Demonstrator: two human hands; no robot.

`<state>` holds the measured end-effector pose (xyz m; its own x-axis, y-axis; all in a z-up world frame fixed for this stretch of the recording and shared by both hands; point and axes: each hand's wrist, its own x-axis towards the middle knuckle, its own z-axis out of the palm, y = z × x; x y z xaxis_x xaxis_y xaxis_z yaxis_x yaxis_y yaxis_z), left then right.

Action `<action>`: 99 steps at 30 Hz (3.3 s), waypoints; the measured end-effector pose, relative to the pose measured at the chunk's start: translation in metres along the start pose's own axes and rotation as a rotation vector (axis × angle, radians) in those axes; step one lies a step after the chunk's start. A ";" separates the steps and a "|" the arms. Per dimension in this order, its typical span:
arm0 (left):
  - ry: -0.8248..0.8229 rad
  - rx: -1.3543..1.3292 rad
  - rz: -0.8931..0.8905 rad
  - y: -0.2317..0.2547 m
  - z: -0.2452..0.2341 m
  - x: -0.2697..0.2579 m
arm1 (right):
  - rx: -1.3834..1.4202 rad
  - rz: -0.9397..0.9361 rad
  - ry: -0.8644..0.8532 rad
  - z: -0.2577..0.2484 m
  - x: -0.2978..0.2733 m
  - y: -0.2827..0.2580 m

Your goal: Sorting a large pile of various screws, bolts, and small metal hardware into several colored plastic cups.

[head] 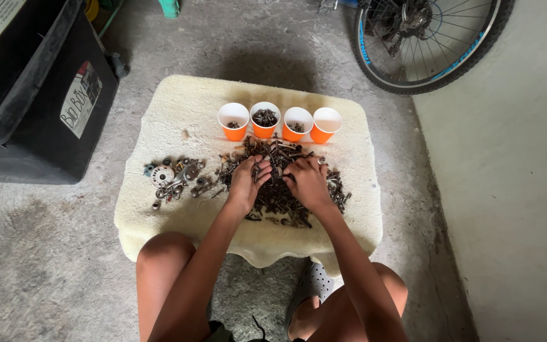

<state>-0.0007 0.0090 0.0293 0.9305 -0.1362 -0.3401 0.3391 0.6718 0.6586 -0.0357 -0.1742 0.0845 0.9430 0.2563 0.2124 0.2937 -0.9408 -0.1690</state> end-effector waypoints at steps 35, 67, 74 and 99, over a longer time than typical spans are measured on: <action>-0.041 -0.040 -0.032 -0.010 -0.005 0.010 | -0.150 0.033 0.075 0.023 0.000 -0.001; 0.018 -0.065 -0.009 -0.006 -0.009 0.015 | 0.034 0.194 -0.136 -0.001 0.030 -0.017; -0.014 -0.033 0.008 -0.011 -0.009 0.014 | 0.081 0.165 0.024 0.013 0.031 -0.015; -0.013 -0.086 -0.014 -0.011 -0.014 0.016 | 0.292 0.013 0.255 0.018 0.039 -0.009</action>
<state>0.0079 0.0094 0.0070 0.9275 -0.1550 -0.3401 0.3396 0.7295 0.5937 0.0011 -0.1521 0.0766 0.8886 0.1469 0.4346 0.3489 -0.8315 -0.4323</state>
